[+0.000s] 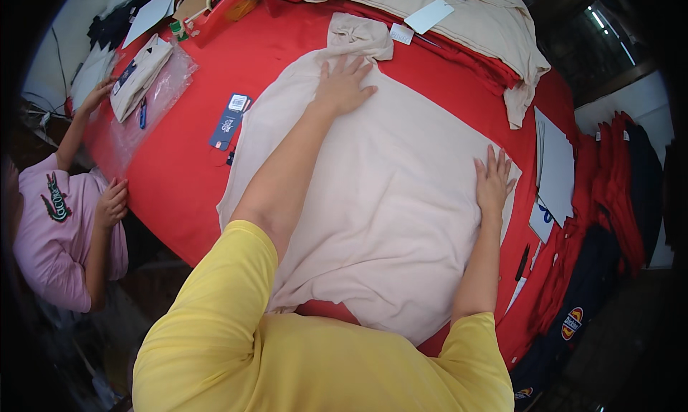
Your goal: The person folds shirts on a table and places them into plastic bags.
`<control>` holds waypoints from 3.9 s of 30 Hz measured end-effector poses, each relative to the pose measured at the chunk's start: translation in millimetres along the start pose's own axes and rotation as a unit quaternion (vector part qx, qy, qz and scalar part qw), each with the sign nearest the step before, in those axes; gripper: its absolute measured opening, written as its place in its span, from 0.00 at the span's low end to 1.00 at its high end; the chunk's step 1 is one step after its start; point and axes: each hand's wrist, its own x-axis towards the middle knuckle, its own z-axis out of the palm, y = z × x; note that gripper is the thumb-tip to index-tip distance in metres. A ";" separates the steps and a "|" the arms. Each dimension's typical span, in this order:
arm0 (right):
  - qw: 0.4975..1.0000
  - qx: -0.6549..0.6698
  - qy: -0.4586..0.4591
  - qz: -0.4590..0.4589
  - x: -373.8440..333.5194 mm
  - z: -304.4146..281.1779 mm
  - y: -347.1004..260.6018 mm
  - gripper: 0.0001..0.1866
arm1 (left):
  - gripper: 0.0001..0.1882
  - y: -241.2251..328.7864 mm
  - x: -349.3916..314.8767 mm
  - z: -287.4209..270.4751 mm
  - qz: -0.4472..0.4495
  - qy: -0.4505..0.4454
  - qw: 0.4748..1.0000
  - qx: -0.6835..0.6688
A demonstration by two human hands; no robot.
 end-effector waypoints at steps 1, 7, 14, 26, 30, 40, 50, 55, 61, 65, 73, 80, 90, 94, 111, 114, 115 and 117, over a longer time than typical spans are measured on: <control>0.999 0.036 0.019 -0.021 -1.2 3.3 17.6 0.28 | 0.27 -2.3 -2.1 -3.1 0.009 0.012 1.000 -0.013; 0.996 0.072 0.044 -0.015 -104.1 -16.6 81.2 0.24 | 0.19 -104.6 -92.6 -63.4 -0.205 0.109 0.972 0.027; 0.998 -0.048 0.029 0.026 -168.3 -15.0 39.9 0.26 | 0.19 -149.4 -72.0 -98.9 -0.169 0.018 0.964 -0.203; 0.948 0.111 -0.079 0.288 -305.1 -83.2 47.8 0.24 | 0.32 -137.7 -284.4 -150.9 -0.294 -0.064 0.953 -0.042; 0.986 0.072 -0.068 0.131 -341.7 -58.8 0.5 0.22 | 0.17 -88.6 -363.1 -119.7 -0.139 -0.066 0.981 -0.118; 0.784 0.558 0.002 0.272 -364.3 -73.1 21.0 0.19 | 0.18 -188.8 -354.3 -146.5 -0.282 0.055 0.819 -0.497; 0.889 0.391 -0.118 0.208 -415.3 -86.2 37.6 0.27 | 0.21 -155.2 -411.9 -160.8 -0.163 -0.080 0.932 -0.313; 0.958 0.139 -0.166 0.189 -407.0 -105.2 32.6 0.22 | 0.18 -159.9 -397.8 -174.7 -0.127 -0.125 0.966 -0.188; 0.986 0.044 0.135 0.092 -361.5 -52.5 -18.5 0.24 | 0.19 -154.9 -299.0 -122.2 -0.157 0.117 0.981 -0.007; 0.991 0.000 0.100 0.092 -364.9 -19.6 -22.4 0.27 | 0.19 -168.8 -267.9 -108.4 -0.207 0.028 0.978 -0.007; 0.986 0.068 0.104 0.115 -290.9 -37.7 -1.1 0.25 | 0.20 -189.7 -178.3 -78.4 -0.149 0.193 0.970 -0.003; 0.985 0.125 0.120 0.000 -85.7 -1.5 8.3 0.25 | 0.12 -178.7 -108.7 -85.6 -0.138 0.026 0.964 -0.225; 0.993 -0.007 0.115 0.005 -15.6 24.7 10.0 0.25 | 0.12 -217.5 -112.7 -79.1 -0.191 0.069 0.950 -0.237; 0.981 0.044 0.181 0.047 20.6 -0.3 44.7 0.22 | 0.12 -138.6 -84.6 -100.4 -0.088 0.132 0.987 0.013; 0.975 -0.167 0.075 0.126 82.9 -65.9 188.1 0.17 | 0.18 -125.8 -7.9 -78.9 -0.105 0.126 0.982 -0.098; 0.977 -0.123 0.113 0.129 53.4 -142.1 89.4 0.15 | 0.21 -150.5 -87.4 -111.7 -0.095 0.037 0.995 -0.006; 0.990 -0.028 0.123 0.063 42.0 -160.4 76.4 0.14 | 0.22 -156.7 -104.4 -115.8 -0.082 0.001 0.996 0.024; 0.979 0.178 0.084 -0.054 20.3 -193.0 32.1 0.13 | 0.25 -185.9 -115.6 -100.7 -0.059 0.065 0.996 0.003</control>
